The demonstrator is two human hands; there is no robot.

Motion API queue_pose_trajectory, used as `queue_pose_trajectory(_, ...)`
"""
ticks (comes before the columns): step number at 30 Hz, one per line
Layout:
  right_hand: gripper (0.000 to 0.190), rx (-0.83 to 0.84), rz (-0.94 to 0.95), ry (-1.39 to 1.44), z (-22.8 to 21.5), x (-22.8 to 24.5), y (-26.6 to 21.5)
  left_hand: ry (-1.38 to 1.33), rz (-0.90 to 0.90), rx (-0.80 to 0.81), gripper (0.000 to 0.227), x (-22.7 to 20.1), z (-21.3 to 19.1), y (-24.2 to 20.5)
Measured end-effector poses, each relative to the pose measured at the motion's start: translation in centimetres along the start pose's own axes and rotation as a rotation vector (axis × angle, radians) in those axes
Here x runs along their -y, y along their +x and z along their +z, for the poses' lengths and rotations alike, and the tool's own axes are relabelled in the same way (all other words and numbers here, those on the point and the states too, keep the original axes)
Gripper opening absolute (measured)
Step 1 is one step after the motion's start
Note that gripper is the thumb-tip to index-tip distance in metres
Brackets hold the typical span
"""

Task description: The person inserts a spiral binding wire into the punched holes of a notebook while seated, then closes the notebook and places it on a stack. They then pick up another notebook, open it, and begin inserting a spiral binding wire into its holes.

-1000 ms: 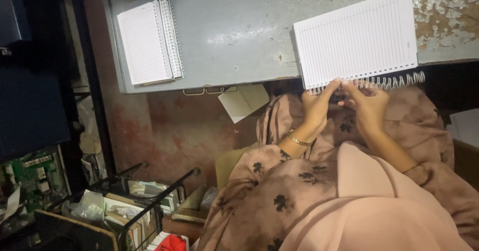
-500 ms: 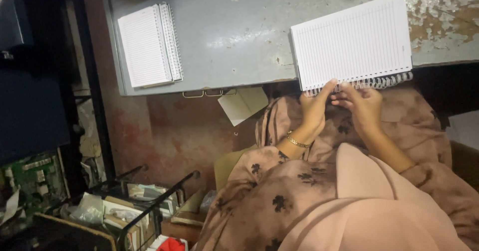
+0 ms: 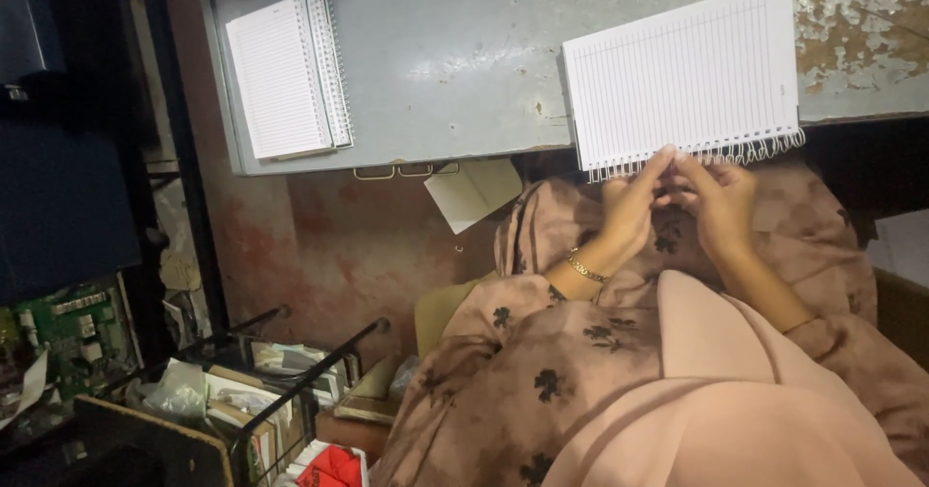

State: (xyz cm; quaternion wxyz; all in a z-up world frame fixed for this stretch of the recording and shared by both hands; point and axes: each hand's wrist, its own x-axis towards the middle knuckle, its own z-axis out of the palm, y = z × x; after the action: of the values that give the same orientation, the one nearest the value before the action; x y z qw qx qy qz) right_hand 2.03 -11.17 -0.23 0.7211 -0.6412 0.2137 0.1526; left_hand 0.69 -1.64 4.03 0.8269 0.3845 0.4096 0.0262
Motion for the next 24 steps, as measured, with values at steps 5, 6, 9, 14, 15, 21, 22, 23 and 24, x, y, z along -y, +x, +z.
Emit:
queue_pose_trajectory(5, 0.032, -0.052, 0.083, 0.247, -0.3, -3.9, 3.0, 0.062, 0.005, -0.091, 0.045, 1.9, 0.2, 1.6)
queue_pose_trajectory(6, 0.032, -0.059, 0.090, 0.247, -0.3, -4.0, 3.2, 0.066, -0.003, -0.093, 0.045, 1.2, 0.4, 0.9)
queue_pose_trajectory(9, 0.031, -0.017, 0.124, 0.314, -0.3, -3.5, 2.8, 0.056, 0.008, -0.098, 0.038, 0.3, 0.7, 0.2)
queue_pose_trajectory(14, 0.027, 0.148, 0.023, 0.230, -1.3, -1.3, -0.3, -0.001, -0.025, -0.082, 0.048, 1.0, -1.0, 1.1)
queue_pose_trajectory(15, 0.027, 0.149, 0.036, 0.225, -1.6, -1.6, -0.6, -0.002, -0.032, -0.095, 0.048, 2.8, -2.1, 2.5)
queue_pose_trajectory(21, 0.029, 0.013, -0.069, 0.138, -1.2, -1.6, -0.4, -0.004, -0.037, 0.014, 0.048, 2.9, -1.2, 1.8)
queue_pose_trajectory(22, 0.026, 0.003, -0.074, 0.101, -1.5, -1.7, -0.4, 0.040, -0.036, 0.039, 0.047, 2.8, -1.0, 1.6)
queue_pose_trajectory(23, 0.022, -0.006, -0.078, 0.063, -1.8, -1.9, -0.3, 0.085, -0.035, 0.064, 0.047, 2.7, -0.9, 1.4)
queue_pose_trajectory(24, 0.022, -0.006, -0.074, 0.062, -1.9, -2.0, -0.1, 0.086, -0.038, 0.061, 0.047, 2.3, -0.6, 1.1)
